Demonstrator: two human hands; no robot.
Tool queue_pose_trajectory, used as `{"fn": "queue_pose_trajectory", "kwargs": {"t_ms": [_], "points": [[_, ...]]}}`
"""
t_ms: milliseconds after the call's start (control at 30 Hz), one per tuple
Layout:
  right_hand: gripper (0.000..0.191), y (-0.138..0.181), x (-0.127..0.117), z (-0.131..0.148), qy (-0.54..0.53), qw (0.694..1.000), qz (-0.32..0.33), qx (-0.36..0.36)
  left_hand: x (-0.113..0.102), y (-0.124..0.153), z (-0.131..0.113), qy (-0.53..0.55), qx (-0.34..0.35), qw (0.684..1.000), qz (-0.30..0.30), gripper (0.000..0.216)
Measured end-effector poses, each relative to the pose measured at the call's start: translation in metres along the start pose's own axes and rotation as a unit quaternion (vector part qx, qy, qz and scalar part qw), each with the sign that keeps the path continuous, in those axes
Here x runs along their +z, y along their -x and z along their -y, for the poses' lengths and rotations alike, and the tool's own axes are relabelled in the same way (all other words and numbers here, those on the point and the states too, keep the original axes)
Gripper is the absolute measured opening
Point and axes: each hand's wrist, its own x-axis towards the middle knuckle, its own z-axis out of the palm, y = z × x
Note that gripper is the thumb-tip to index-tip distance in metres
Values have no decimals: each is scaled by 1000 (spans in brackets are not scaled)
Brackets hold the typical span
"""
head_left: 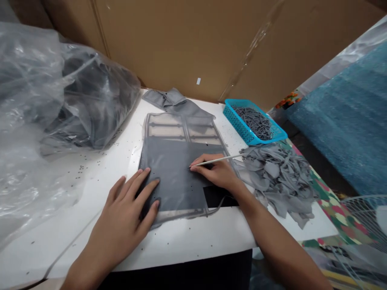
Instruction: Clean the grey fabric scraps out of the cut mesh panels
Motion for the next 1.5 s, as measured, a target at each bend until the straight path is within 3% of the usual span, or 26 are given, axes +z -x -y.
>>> {"fn": "queue_pose_trajectory", "kwargs": {"t_ms": [233, 400, 533, 767, 967, 1067, 1167, 1367, 1500], "points": [[7, 7, 0, -10, -1, 997, 10, -72, 2, -17, -33, 54, -28, 995, -82, 31], [4, 8, 1, -12, 11, 994, 6, -113, 15, -20, -53, 16, 7, 999, -38, 42], [3, 9, 2, -12, 30, 992, 2, -122, 23, -18, -52, -29, 15, 999, -21, 54], [4, 8, 0, -12, 54, 985, 3, -164, 23, -17, -53, -28, 18, 999, -17, 55], [18, 8, 9, -11, 190, 949, 3, -252, 24, -19, -57, 0, -17, 1000, -20, 56], [23, 8, 19, -9, 258, 942, -33, -211, 24, -19, -56, -5, -4, 1000, -17, 54], [23, 9, 23, -10, 252, 955, -49, -146, 23, -18, -55, -12, 9, 1000, -16, 51], [15, 5, 12, -11, 75, 994, -65, -54, 21, -16, -53, -6, 10, 1000, -14, 50], [11, 3, 5, -8, -3, 999, -21, -29, 18, -15, -53, 2, 9, 1000, -18, 49]]}}
